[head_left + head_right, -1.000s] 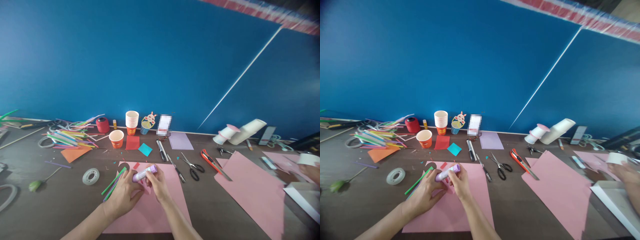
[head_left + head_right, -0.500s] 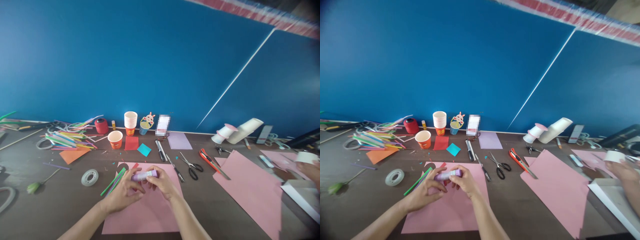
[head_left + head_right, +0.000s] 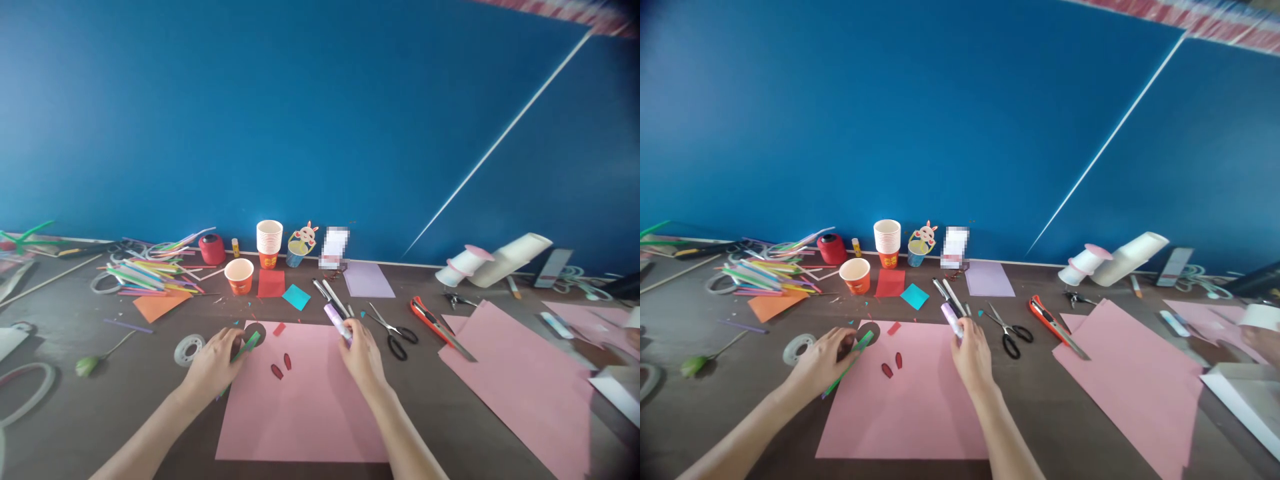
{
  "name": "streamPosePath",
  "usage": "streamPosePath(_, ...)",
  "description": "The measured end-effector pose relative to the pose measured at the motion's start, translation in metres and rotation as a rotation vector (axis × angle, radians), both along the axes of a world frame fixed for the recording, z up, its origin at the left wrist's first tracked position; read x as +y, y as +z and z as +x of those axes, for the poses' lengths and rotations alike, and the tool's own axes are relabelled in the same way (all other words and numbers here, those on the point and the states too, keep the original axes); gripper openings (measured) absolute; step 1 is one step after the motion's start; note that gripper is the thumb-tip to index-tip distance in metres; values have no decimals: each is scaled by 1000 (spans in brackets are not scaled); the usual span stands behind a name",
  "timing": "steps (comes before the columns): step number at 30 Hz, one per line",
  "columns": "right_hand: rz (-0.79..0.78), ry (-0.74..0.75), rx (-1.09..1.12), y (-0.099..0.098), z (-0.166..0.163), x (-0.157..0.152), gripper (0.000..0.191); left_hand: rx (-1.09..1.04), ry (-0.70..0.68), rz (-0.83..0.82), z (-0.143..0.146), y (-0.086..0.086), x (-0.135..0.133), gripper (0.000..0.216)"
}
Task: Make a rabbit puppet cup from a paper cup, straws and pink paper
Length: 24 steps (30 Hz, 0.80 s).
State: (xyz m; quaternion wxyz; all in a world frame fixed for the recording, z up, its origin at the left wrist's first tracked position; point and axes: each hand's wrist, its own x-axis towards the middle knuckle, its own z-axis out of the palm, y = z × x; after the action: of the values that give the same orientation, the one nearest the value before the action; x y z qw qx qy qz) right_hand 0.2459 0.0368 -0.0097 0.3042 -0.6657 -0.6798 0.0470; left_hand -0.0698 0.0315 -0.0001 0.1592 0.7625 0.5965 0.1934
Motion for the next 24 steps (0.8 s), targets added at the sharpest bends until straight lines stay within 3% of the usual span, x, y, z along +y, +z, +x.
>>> streamPosePath(2, 27, 37, -71, 7, -4, -3, 22, 35, 8, -34, 6, 1, -2, 23)
streamPosePath(5, 3, 75, 4, 17, -21, -14, 19, 26, -9, -79, 11, 1, -1, 24)
streamPosePath(9, -264, 319, 172, 21, -50, -33, 17, -114, -29, -65, 12, 4, 0, 20)
streamPosePath(11, -344, 349, 182, 22, -61, -39, 16, -249, -18, -75, 14, 9, -2, 17)
streamPosePath(13, -377, 328, 180, 24, -67, -41, 18, -454, 22, -204, 17, 16, -8, 18)
streamPosePath(16, -420, 263, 203, 29, -68, -41, 19, -935, 121, -669, 25, 25, -28, 24)
streamPosePath(19, -497, 226, 265, 31, -64, -41, 16, -1280, 256, -968, 33, 27, -50, 22)
streamPosePath(21, -558, 228, 336, 29, -61, -40, 15, -1374, 298, -1061, 38, 26, -61, 21)
streamPosePath(24, -649, 232, 475, 24, -60, -41, 18, -1426, 305, -1070, 41, 25, -67, 21)
